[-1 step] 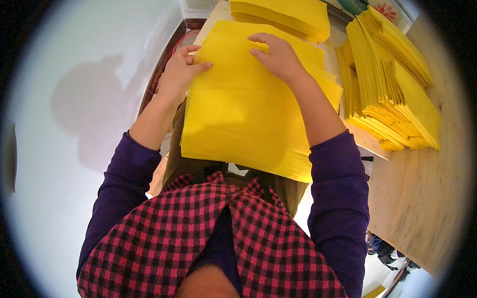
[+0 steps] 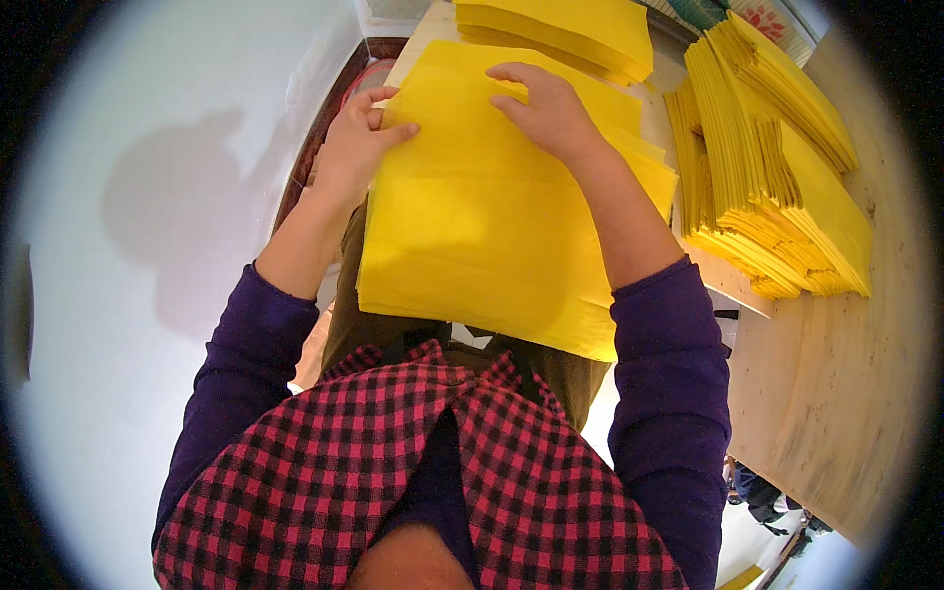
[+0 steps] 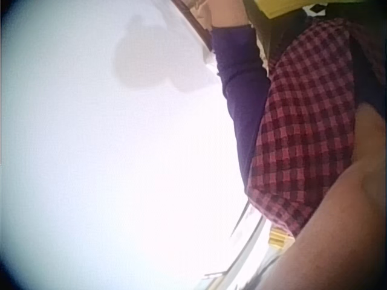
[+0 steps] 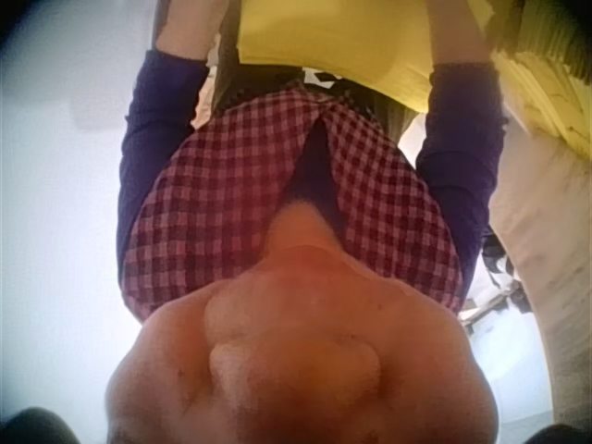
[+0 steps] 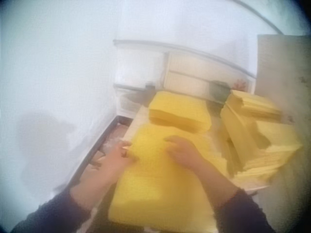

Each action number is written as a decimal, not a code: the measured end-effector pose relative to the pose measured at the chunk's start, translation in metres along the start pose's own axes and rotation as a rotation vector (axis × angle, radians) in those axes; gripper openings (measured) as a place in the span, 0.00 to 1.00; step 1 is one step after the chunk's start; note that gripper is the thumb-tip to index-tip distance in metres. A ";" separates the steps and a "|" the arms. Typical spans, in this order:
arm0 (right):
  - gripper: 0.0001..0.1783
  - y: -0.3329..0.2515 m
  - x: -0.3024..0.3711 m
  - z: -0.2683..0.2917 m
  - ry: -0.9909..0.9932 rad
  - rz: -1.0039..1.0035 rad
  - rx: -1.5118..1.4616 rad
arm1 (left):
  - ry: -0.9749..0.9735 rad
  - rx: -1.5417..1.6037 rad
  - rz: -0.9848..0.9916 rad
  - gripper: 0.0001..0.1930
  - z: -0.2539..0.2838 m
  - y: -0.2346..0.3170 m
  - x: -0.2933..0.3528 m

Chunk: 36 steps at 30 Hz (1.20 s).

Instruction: The person folds yellow sheets in half by hand, aligns edges, and stacks them on a wooden table. The person repeats this process for multiple sheets, maintaining a neat stack.

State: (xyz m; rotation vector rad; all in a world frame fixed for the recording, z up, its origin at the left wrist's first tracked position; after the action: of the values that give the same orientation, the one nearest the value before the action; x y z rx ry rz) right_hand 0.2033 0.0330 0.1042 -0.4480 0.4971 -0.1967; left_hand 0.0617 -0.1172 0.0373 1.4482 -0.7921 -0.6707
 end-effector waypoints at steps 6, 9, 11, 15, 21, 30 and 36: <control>0.20 -0.014 -0.018 -0.011 0.010 0.012 -0.055 | -0.020 0.049 -0.159 0.23 -0.002 0.006 0.005; 0.19 -0.018 -0.024 -0.016 0.009 -0.021 -0.084 | -0.001 -0.009 -0.162 0.23 0.000 0.007 0.004; 0.17 -0.020 -0.025 -0.016 0.021 -0.018 -0.101 | -0.019 0.040 -0.133 0.23 0.000 0.005 0.003; 0.13 -0.019 -0.021 -0.012 0.082 -0.048 -0.105 | -0.059 0.103 -0.137 0.23 -0.001 0.006 0.004; 0.09 -0.027 -0.007 -0.004 0.250 0.068 -0.141 | -0.103 0.247 -0.096 0.23 -0.003 0.003 0.004; 0.10 -0.072 0.015 0.009 0.233 0.440 0.046 | -0.083 0.321 -0.108 0.22 0.000 -0.002 -0.003; 0.10 -0.095 0.029 0.012 0.142 0.537 0.020 | -0.156 0.443 -0.008 0.21 -0.004 -0.003 -0.001</control>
State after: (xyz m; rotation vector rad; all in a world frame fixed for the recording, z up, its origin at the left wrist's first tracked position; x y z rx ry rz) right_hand 0.2272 -0.0552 0.1459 -0.2686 0.7356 0.2858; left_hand 0.0646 -0.1140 0.0344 1.8128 -1.1069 -0.6454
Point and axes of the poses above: each hand's wrist, its own x-axis away from the middle knuckle, its own z-axis out of the back of the hand, y = z × x, the point moved 7 cm from there along -x, towards the middle knuckle, and after that the axes turned 7 degrees about z, right-handed, at the moved point
